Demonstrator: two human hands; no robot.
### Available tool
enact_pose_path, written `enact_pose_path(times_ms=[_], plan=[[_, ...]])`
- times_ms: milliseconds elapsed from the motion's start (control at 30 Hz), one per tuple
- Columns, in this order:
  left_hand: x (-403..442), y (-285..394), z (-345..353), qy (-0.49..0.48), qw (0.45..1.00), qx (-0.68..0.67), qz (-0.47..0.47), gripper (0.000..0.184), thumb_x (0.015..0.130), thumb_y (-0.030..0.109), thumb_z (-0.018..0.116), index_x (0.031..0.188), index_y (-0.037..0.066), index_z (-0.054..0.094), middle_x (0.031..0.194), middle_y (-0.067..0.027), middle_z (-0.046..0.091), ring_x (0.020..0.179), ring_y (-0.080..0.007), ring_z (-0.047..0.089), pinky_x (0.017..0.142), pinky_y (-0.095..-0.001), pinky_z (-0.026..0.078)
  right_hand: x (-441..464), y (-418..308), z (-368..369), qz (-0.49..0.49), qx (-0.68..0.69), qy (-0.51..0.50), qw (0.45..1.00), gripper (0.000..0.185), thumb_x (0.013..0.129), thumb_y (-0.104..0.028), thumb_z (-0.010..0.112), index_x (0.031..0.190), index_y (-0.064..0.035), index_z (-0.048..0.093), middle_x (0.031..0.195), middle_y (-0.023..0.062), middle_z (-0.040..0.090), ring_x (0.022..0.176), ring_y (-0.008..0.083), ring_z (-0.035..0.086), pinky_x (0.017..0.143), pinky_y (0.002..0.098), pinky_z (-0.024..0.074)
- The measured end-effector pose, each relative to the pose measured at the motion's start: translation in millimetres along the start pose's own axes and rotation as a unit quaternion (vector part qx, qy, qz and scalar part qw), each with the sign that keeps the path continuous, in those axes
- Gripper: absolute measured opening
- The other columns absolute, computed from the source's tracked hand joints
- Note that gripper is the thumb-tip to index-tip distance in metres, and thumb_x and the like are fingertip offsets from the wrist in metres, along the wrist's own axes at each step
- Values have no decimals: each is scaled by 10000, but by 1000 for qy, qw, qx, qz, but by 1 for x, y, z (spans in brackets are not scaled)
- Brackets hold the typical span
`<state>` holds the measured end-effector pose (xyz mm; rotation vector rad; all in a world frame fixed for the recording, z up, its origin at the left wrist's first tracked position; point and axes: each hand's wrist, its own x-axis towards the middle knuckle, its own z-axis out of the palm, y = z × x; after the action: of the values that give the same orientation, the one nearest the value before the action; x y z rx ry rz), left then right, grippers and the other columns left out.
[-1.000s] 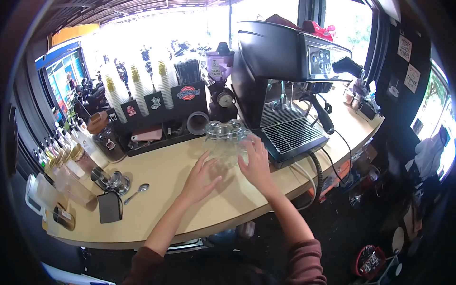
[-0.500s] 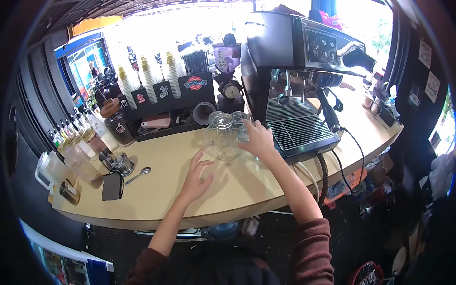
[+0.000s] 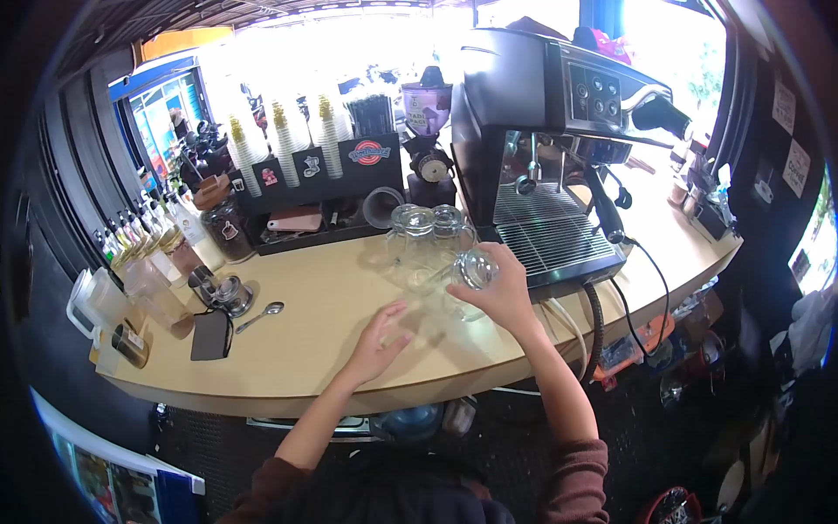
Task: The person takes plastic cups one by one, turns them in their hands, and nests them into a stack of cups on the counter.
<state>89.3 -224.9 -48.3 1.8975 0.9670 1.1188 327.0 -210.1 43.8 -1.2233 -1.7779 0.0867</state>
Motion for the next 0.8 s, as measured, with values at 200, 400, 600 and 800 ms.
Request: enact_pose_path(times_ms=[200,400,600,800], plan=[[-14,12,-8,-30,952,-291,-93,341,931,155,533,1207,-9,421,1191,-152,542,1081,-219,554,918,-345,450,-9,-32,46,114,410,-11,905,552,696,-113,772,1150,-1,478,976,46,571,897,116,560,759,249,471],[-23,17,-88,152,964,-214,-40,196,965,165,468,1011,-18,518,874,-92,622,826,-141,612,796,-286,496,-19,-40,133,184,575,-91,792,606,694,-98,785,1191,-7,452,1065,67,551,985,143,547,861,287,455],[-16,6,-165,144,983,-110,-16,177,967,174,466,931,13,531,739,4,519,690,-60,491,652,-220,415,1,-94,187,155,437,-280,840,714,612,-96,830,1206,14,450,1116,98,547,1060,178,538,940,310,426],[-13,-38,-188,158,978,-125,-62,152,962,188,475,929,45,514,733,32,464,699,-29,414,619,-203,353,-4,-90,260,109,390,-242,882,783,620,-120,823,1264,11,398,1172,124,528,1114,216,527,976,323,408]])
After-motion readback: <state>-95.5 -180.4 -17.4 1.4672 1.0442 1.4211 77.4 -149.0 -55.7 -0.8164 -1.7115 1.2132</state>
